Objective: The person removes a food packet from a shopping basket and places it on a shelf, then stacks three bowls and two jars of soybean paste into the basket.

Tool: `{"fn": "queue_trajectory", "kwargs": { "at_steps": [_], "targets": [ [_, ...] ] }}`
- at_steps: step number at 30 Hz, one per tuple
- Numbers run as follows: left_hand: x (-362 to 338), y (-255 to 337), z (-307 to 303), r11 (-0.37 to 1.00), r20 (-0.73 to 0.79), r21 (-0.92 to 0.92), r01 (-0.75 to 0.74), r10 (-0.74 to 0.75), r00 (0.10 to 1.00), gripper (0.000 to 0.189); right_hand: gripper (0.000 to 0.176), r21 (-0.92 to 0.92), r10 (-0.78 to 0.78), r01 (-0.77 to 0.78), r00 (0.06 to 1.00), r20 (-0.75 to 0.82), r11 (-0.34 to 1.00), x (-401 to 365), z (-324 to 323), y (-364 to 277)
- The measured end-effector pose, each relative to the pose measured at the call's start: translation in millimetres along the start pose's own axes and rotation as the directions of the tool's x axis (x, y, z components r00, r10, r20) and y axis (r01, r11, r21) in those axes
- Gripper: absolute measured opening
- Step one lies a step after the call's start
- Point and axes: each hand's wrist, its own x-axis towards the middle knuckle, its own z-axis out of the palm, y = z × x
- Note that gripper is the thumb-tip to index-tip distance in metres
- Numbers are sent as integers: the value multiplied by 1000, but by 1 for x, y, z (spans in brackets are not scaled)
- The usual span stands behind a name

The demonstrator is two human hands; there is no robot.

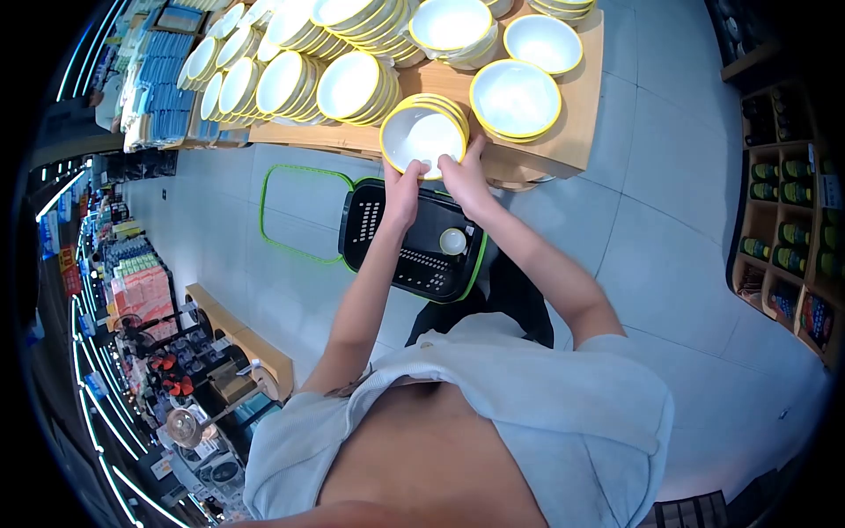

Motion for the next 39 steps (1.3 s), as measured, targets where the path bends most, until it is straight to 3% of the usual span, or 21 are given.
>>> {"fn": "queue_trajectory", "kwargs": {
  "at_steps": [1, 3, 5, 8, 11, 15, 19, 23, 25, 27, 29, 33, 35, 39],
  "targets": [
    [-10, -3, -3, 1000, -18, -10, -7, 7, 1000, 66, 63, -133, -216, 211, 976, -24, 968, -7, 0, 9],
    [-27, -16, -12, 999, -53, -31, -14, 12, 998, 70, 58, -180, -358, 358, 933, 34, 916, -25, -1, 21],
    [-50, -28, -28, 996, -46, -59, 60, -63, 997, 86, 56, -105, -267, 274, 961, 75, 956, -51, -1, 22],
    [-91, -48, -44, 980, -106, -121, 158, -171, 980, 87, 46, -218, -314, 328, 944, 97, 919, -76, -4, 53],
    [-128, -64, -59, 956, -167, -131, 262, -282, 945, 87, 47, -292, -17, 51, 993, 119, 955, -97, -14, 79],
    [-159, -111, -86, 884, -250, -200, 423, -464, 850, 85, 44, -420, 164, -107, 981, 104, 901, -103, -26, 142],
    [-158, -150, -121, 823, -161, -213, 527, -562, 812, 85, 47, -510, 332, -321, 941, -72, 798, -90, -25, 209],
    [-123, -206, -172, 773, -81, -96, 628, -635, 769, 85, 51, -388, 340, -388, 921, -190, 836, -66, -29, 322],
    [-105, -234, -196, 731, -55, -28, 682, -683, 729, 85, 44, -172, 405, -454, 878, -256, 874, -52, -21, 371],
    [-83, -279, -228, 722, -27, 38, 691, -690, 723, 86, 46, -186, 355, -422, 883, -308, 887, -32, -20, 437],
    [-65, -304, -252, 670, -9, 61, 740, -741, 671, 87, 50, -67, 423, -450, 872, -248, 890, -13, -12, 475],
    [-34, -363, -304, 628, 39, 135, 767, -777, 629, 90, 48, 170, 535, -508, 788, -304, 845, 17, 20, 528],
    [-23, -386, -324, 576, -28, 178, 798, -808, 589, 91, 50, 276, 627, -565, 735, -259, 777, 28, 30, 541],
    [-7, -434, -354, 552, -8, 189, 812, -826, 563, 82, 49, 285, 647, -582, 710, -280, 762, 51, 31, 609]
  ]
}}
